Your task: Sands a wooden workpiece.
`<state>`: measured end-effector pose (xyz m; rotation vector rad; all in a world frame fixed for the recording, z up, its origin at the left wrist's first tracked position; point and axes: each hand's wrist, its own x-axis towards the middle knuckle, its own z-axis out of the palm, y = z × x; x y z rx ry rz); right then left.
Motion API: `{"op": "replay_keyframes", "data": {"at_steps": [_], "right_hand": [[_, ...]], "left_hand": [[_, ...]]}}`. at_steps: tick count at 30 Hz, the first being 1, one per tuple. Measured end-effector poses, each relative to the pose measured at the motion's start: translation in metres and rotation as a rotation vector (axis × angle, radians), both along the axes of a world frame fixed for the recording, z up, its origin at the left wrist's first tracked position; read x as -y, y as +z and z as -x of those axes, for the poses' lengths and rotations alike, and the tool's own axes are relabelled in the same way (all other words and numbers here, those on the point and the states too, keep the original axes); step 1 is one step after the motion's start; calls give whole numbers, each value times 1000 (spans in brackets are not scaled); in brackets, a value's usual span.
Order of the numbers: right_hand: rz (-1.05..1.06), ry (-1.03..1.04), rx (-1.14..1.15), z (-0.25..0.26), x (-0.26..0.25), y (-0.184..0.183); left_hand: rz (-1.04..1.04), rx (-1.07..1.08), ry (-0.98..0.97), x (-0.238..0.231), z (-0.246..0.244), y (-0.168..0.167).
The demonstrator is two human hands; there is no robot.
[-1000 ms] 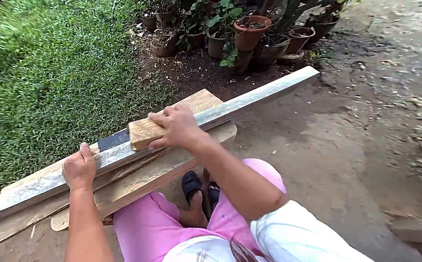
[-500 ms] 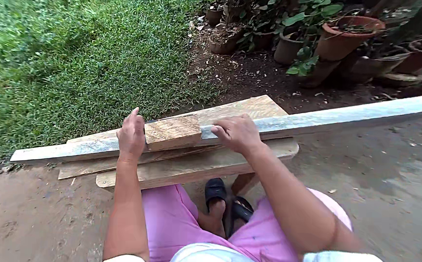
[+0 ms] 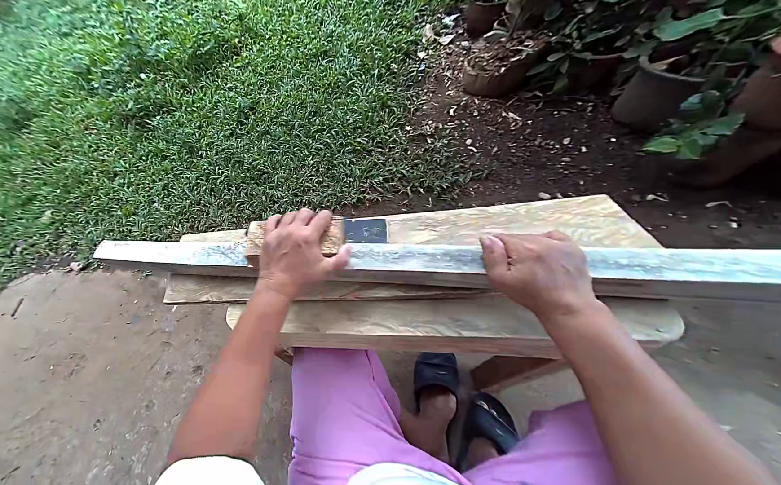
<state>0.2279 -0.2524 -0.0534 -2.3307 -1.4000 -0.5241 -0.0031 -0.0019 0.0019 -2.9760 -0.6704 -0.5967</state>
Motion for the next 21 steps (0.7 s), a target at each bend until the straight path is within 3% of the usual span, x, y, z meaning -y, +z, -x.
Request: {"op": "replay_keyframes", "data": {"at_steps": [4, 7, 10, 16, 18, 21], "right_hand": [[-2, -18, -4, 3, -2, 0], [-31, -28, 46, 5, -4, -2], [-32, -46, 67, 4, -4, -4], [-1, -14, 29, -2, 0, -3], [1, -8, 33, -2, 1, -1], [5, -19, 27, 1, -1, 1]], "left_hand": [[-22, -37, 255, -136, 106, -5], [56, -59, 553, -188, 155, 1], [58, 8, 558, -158, 135, 5], [-66, 119, -12, -45, 45, -9], [-82, 163, -80, -47, 47, -15], [-63, 125, 20, -96, 84, -12]]}}
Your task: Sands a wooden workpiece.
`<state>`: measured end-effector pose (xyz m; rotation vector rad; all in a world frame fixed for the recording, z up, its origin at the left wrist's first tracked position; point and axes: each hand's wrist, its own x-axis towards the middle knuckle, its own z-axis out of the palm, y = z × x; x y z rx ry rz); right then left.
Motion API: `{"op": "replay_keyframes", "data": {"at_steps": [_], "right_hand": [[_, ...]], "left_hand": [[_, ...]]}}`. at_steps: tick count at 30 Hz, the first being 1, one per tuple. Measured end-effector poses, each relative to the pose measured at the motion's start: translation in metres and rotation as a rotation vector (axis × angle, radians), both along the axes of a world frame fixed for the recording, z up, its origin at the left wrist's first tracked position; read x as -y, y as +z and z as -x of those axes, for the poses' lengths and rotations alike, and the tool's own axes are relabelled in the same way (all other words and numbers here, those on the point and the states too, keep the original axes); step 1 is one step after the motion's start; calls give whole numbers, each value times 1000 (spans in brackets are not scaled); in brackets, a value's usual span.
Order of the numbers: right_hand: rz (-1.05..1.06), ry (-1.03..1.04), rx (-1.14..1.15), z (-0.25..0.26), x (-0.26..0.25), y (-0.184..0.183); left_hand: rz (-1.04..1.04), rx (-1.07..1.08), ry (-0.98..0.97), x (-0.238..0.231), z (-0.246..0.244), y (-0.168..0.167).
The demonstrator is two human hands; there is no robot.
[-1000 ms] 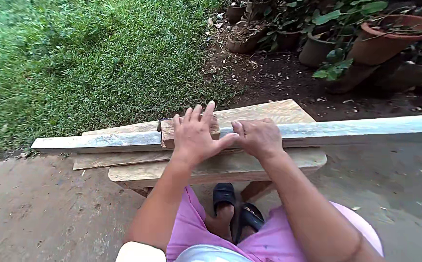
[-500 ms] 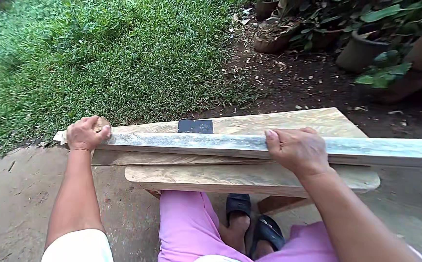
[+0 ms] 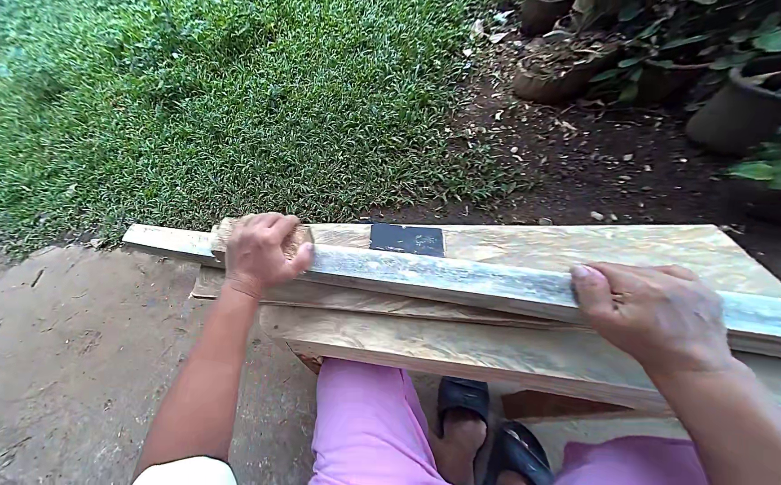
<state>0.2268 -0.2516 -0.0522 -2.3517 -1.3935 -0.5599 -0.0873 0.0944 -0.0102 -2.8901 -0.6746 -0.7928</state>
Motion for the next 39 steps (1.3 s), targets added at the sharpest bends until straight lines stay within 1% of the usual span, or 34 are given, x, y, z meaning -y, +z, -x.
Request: {"op": "replay_keyframes", "data": {"at_steps": [3, 5, 7, 8, 9, 10, 11, 14, 16, 18, 20, 21, 23, 24, 26, 28, 30, 31, 33, 35, 37, 39], "right_hand": [[-3, -25, 10, 2, -2, 0], [-20, -34, 41, 3, -4, -2], [-42, -46, 60, 3, -5, -4], [-44, -51, 65, 4, -5, -5], [-40, -51, 65, 4, -4, -5], [-35, -51, 61, 5, -4, -5], [-30, -53, 53, 5, -3, -5], [-23, -57, 32, 5, -2, -4], [-20, -58, 21, 5, -1, -3], [-16, -60, 9, 4, 1, -4], [-16, -63, 8, 3, 1, -4], [-15, -66, 8, 2, 1, -5], [-14, -75, 2, 3, 1, -5], [-13, -81, 3, 4, 0, -5], [-16, -92, 14, 8, -2, -2], [-27, -89, 49, 8, -4, -2], [-30, -80, 70, 9, -5, -2], [-35, -74, 79, 8, -5, -2], [-39, -71, 84, 7, -5, -4], [-32, -74, 70, 6, -3, -5], [-33, -76, 53, 6, -2, -4], [-36, -72, 42, 6, -2, -3]], "left_hand": [[18, -43, 188, -88, 65, 1], [92, -92, 413, -135, 110, 6], [215, -120, 630, -153, 129, 17], [241, -114, 686, -151, 127, 19], [243, -103, 697, -142, 122, 20], [217, -88, 650, -129, 113, 19], [184, -80, 559, -112, 101, 19], [68, -38, 227, -48, 52, 10], [13, 12, 46, -5, 23, 3], [-34, 52, -87, 12, 10, -2], [-13, 52, -122, -2, 17, -2], [-3, 43, -83, -20, 26, -2], [9, 20, 71, -68, 56, -1], [22, 1, 167, -97, 75, 0], [112, -61, 394, -142, 109, 6], [201, -92, 599, -163, 123, 14], [224, -79, 678, -152, 112, 19], [217, -72, 654, -138, 100, 19], [162, -58, 487, -98, 67, 18], [99, -39, 299, -44, 29, 12], [22, 26, 125, 8, -6, 4], [-42, 90, -6, 32, -22, -1]]}}
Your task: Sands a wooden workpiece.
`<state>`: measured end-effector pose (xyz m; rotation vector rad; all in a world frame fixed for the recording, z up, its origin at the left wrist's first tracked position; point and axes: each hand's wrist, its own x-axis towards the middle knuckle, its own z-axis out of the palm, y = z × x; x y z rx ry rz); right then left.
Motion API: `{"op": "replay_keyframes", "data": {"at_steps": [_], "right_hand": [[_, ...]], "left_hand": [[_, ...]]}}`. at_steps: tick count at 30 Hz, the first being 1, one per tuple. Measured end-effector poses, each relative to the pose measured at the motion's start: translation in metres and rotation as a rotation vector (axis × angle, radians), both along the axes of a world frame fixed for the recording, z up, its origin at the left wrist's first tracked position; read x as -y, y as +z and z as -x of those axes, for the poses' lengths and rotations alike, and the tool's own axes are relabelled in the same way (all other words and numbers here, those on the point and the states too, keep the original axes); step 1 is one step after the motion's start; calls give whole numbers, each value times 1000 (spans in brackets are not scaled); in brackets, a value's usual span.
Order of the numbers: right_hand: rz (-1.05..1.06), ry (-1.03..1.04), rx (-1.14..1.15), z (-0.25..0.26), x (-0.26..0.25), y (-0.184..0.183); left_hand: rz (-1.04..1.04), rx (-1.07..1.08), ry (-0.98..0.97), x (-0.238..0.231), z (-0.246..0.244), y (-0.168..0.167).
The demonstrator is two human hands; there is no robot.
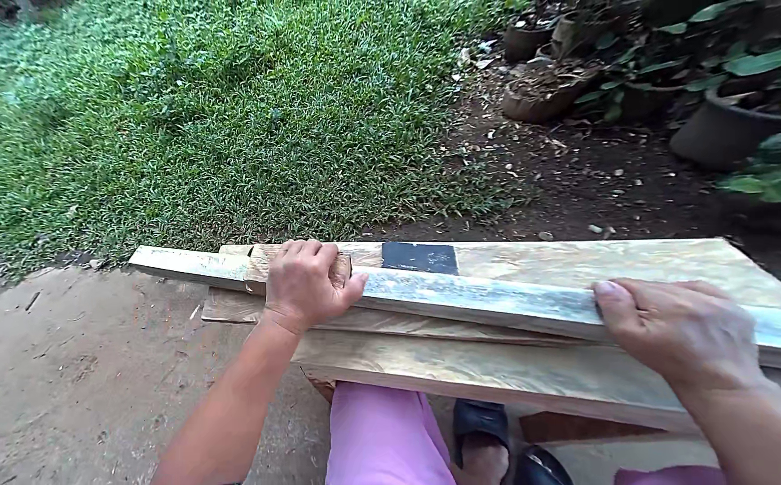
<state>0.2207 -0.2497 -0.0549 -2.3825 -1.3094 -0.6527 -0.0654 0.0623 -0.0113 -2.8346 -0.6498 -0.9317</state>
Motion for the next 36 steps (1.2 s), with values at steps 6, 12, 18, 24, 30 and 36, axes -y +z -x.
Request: {"op": "replay_keyframes", "data": {"at_steps": [6, 12, 18, 24, 30, 36], "right_hand": [[-7, 19, 6, 1, 1, 1], [-61, -5, 80, 4, -4, -4], [-93, -8, 81, 4, -4, -7], [-109, 17, 100, 2, 0, -6], [-133, 11, 112, 5, -2, -6], [-158, -15, 73, 10, -6, -6]], "left_hand": [[114, -132, 198, -90, 59, 9], [184, -173, 482, -122, 79, 17], [112, -36, 138, 25, -32, 7], [101, -37, -35, 68, -73, 9], [205, -178, 367, -58, 26, 19], [200, -96, 460, -44, 26, 17]]}}
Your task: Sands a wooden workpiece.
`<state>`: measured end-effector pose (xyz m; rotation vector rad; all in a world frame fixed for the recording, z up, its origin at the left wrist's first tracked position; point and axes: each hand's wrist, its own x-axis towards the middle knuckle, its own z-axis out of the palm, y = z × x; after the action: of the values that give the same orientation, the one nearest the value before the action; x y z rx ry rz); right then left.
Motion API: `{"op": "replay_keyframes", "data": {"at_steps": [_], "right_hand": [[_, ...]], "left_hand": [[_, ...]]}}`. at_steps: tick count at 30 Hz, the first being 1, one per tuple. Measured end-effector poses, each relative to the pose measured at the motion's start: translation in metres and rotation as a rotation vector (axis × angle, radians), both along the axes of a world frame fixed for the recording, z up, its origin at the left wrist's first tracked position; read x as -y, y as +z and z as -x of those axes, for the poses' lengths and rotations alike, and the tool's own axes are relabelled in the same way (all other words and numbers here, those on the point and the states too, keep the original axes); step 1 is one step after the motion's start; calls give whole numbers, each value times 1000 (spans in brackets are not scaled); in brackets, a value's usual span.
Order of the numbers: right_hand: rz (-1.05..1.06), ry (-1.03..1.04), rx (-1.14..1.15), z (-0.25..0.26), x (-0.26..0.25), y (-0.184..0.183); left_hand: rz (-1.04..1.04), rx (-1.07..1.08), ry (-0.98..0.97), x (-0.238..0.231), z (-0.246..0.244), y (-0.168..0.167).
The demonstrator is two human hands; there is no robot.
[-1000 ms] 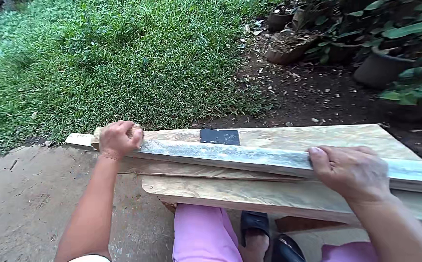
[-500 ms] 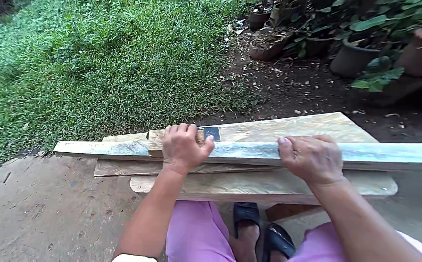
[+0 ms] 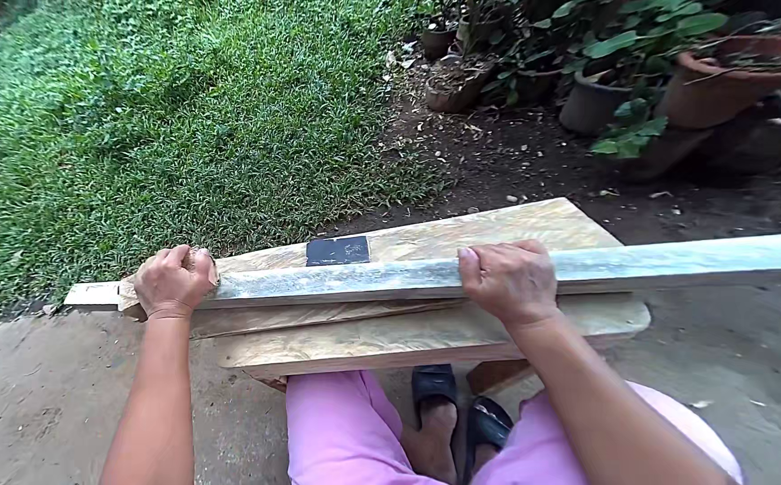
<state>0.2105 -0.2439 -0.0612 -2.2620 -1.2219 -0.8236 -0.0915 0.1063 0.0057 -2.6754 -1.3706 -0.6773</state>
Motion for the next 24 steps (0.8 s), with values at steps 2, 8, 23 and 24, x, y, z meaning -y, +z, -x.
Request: {"op": "replay_keyframes", "data": {"at_steps": [2, 8, 23, 24], "right_hand": [[-3, -3, -8, -2, -1, -1], [-7, 11, 5, -5, 2, -3], [35, -220, -280, -58, 81, 10], [1, -239, -255, -58, 80, 8]], "left_hand": [[-29, 38, -139, 45, -37, -2], [-122, 153, -530, 178, -161, -12], [-36, -27, -76, 14, -14, -8], [-26, -24, -50, 21, -19, -7]]}}
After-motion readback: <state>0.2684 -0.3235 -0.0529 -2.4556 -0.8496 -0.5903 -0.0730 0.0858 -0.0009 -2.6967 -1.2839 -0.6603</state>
